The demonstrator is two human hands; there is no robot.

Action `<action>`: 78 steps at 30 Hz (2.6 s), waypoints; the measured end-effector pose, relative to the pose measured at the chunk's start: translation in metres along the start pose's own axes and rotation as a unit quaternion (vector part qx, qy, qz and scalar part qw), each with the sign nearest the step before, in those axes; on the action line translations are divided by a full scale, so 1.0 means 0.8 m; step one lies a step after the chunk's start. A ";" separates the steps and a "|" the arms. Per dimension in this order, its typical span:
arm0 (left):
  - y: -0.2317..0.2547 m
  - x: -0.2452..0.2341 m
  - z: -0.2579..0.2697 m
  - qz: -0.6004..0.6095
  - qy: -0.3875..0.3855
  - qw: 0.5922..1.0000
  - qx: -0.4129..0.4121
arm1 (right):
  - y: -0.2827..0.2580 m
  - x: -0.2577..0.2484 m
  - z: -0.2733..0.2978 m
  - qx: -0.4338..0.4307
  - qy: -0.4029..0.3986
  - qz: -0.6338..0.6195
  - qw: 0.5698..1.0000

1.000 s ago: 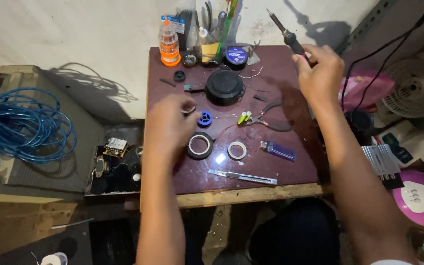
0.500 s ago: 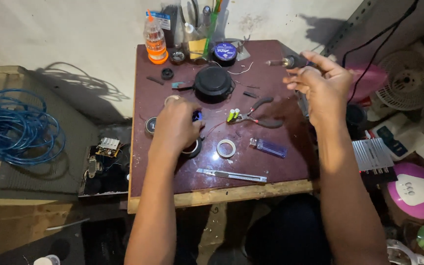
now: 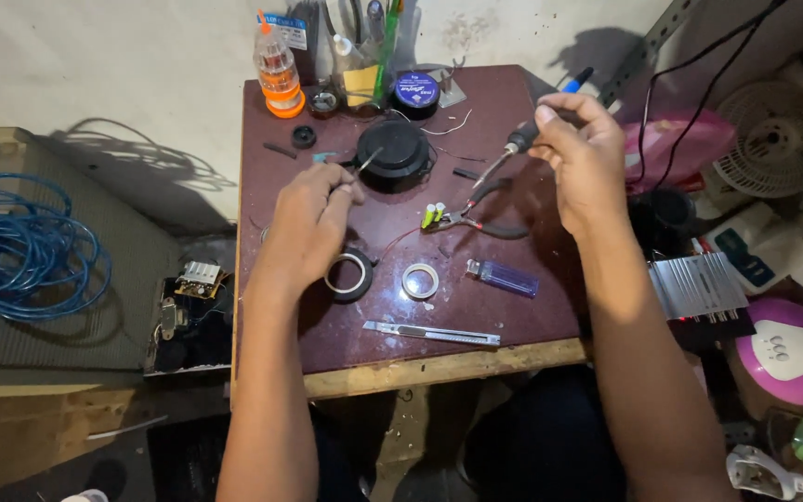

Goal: Soldering wires to small electronic components on a repair bench.

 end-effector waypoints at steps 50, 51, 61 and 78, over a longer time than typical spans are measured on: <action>0.000 0.049 -0.061 0.008 -0.093 0.972 0.214 | 0.008 0.075 -0.002 0.099 -0.117 -0.130 0.980; 0.000 0.050 -0.061 0.002 -0.096 0.971 0.217 | 0.007 0.077 -0.001 0.095 -0.119 -0.131 0.980; -0.001 0.053 -0.060 0.008 -0.097 0.973 0.211 | 0.010 0.081 0.001 0.091 -0.125 -0.116 0.981; -0.007 0.055 -0.062 0.012 -0.096 0.974 0.207 | 0.013 0.083 0.001 0.102 -0.113 -0.109 0.982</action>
Point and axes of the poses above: each hand's wrist, its own z-axis away from the middle knuckle, its own x-axis out of the palm, y = z × x, the point moved 4 cm from there along -z, towards the middle knuckle, and after that the axes turned 1 degree about -z, right-handed, at the moved point
